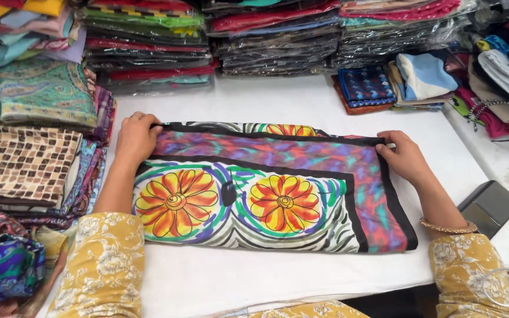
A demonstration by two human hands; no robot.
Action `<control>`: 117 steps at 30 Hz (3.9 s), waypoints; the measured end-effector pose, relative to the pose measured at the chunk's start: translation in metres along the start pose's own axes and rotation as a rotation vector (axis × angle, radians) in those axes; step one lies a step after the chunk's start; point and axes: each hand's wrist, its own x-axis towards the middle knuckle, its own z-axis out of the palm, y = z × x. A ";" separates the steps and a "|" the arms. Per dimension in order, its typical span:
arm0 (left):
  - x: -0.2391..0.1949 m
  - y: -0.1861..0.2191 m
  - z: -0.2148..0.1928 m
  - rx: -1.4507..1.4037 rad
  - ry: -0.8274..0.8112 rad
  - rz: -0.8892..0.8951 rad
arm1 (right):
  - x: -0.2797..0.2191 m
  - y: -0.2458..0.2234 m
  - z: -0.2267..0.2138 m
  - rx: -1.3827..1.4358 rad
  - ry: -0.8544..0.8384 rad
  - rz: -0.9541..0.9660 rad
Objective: Folding various colorful scarves and pieces of fabric on a counter in a clothing shop.
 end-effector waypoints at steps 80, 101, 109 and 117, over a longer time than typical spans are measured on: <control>-0.063 -0.016 -0.071 0.082 -0.381 0.070 | -0.020 -0.118 -0.012 0.568 -0.198 0.280; -0.067 -0.052 -0.067 -0.338 -0.409 -0.024 | 0.003 -0.431 0.217 0.371 -0.633 -0.330; -0.071 -0.047 -0.067 -0.222 -0.325 -0.192 | 0.029 -0.361 0.152 0.568 -0.516 -0.365; -0.075 -0.015 -0.065 -0.112 -0.395 -0.150 | 0.010 -0.224 0.117 0.297 -0.547 0.239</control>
